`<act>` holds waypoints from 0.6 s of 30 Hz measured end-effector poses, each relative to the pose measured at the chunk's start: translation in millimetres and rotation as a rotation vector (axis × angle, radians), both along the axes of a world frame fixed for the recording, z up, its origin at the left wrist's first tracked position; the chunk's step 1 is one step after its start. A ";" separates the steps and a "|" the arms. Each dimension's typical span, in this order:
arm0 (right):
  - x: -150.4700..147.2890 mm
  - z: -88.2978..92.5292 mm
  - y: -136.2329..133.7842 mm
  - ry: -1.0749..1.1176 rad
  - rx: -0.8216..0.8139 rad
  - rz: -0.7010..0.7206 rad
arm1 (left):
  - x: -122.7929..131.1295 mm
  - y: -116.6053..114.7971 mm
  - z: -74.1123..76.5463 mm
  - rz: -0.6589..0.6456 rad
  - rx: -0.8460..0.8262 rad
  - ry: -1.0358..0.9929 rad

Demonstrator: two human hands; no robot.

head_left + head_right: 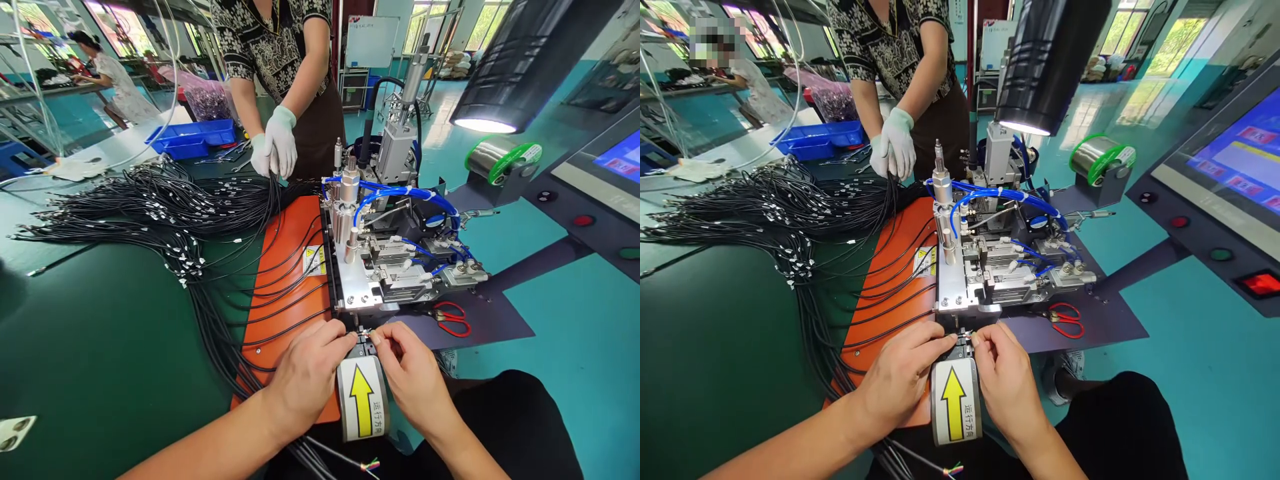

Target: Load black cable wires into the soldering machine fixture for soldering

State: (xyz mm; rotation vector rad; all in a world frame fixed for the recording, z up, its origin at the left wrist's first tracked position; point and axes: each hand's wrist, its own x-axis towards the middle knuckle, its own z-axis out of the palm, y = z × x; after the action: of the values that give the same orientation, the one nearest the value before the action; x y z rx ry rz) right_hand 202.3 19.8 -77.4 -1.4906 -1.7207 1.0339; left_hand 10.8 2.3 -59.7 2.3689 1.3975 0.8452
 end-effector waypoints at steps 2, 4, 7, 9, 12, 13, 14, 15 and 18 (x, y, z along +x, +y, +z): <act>1.4 1.5 0.9 -0.001 0.003 -0.014 | -0.2 -0.1 -0.5 -0.002 0.000 0.006; 2.3 4.0 2.5 0.009 0.020 -0.028 | -0.2 -0.3 -1.2 -0.004 0.005 0.015; 0.7 6.9 6.0 0.040 0.048 -0.010 | -0.1 -0.5 -2.1 -0.002 0.010 0.029; -2.0 6.7 8.0 0.043 0.064 0.014 | 0.0 -0.6 -2.6 0.001 0.008 0.037; -5.8 3.6 9.2 0.012 0.083 0.013 | -0.2 -1.4 -2.1 0.006 0.001 0.057; -6.6 2.1 9.0 0.003 0.083 0.005 | -0.5 -2.1 -1.4 0.007 -0.007 0.068; -7.2 0.6 8.7 -0.006 0.079 -0.001 | -0.9 -2.9 -0.4 0.009 -0.021 0.081; -7.6 -0.9 8.3 -0.013 0.072 -0.006 | -1.3 -3.8 0.8 0.010 -0.039 0.095; -8.4 -3.8 7.1 -0.043 0.046 -0.015 | -2.5 -6.5 5.0 0.025 -0.071 0.130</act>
State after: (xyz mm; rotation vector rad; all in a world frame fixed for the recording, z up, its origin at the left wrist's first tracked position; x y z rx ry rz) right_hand 193.9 26.9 -81.2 -1.5046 -1.7490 0.9547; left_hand 8.2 -4.2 -54.7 2.3949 1.4828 0.6471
